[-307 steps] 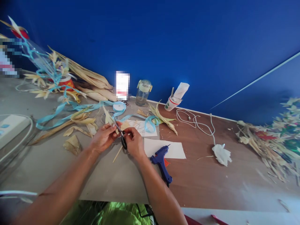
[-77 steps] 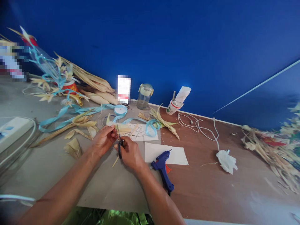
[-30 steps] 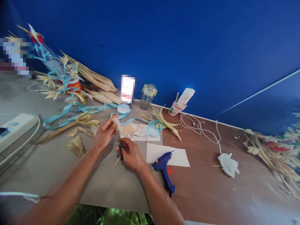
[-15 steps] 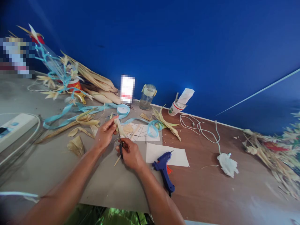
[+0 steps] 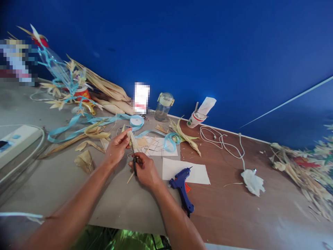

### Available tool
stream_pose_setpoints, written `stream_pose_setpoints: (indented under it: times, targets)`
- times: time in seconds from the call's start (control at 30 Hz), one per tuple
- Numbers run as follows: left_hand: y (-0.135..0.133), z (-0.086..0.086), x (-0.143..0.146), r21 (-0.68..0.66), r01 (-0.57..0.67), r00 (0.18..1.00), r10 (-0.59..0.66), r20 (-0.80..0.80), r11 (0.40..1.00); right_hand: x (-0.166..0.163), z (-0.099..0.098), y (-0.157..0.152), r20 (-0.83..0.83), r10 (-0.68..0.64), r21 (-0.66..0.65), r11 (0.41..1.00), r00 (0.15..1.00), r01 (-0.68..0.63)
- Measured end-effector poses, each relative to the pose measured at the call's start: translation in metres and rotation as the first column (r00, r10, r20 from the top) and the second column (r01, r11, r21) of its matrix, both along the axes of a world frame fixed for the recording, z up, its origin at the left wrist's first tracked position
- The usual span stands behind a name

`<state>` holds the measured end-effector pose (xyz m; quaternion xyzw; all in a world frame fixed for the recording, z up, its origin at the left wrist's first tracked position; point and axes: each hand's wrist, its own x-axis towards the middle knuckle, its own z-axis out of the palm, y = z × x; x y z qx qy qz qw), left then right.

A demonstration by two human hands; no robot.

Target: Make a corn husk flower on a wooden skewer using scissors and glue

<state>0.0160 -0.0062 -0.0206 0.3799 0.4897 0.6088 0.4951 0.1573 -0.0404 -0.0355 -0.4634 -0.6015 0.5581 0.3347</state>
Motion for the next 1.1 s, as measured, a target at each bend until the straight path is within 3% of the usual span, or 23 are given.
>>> stream_pose_setpoints:
  times: [0.5, 0.87, 0.97, 1.1]
  targets:
    - [0.000, -0.002, 0.001, -0.042, 0.056, 0.998, -0.057, -0.036, 0.998, 0.004, -0.005, 0.003, 0.012, -0.029, 0.034, 0.999, 1.000, 0.028]
    - [0.002, -0.003, 0.001, -0.021, 0.043, 0.998, -0.042, 0.054, 0.999, 0.005, 0.002, 0.007, -0.039, -0.101, -0.049, 0.994, 0.994, 0.099]
    - [0.001, -0.001, 0.002, -0.042, 0.016, 0.991, -0.010, 0.136, 0.999, 0.012, 0.003, 0.012, 0.025, -0.202, 0.038, 0.979, 0.979, 0.201]
    - [-0.001, 0.003, 0.003, -0.098, -0.004, 0.972, 0.027, 0.234, 0.995, 0.025, 0.006, 0.018, 0.282, -0.374, 0.340, 0.900, 0.884, 0.272]
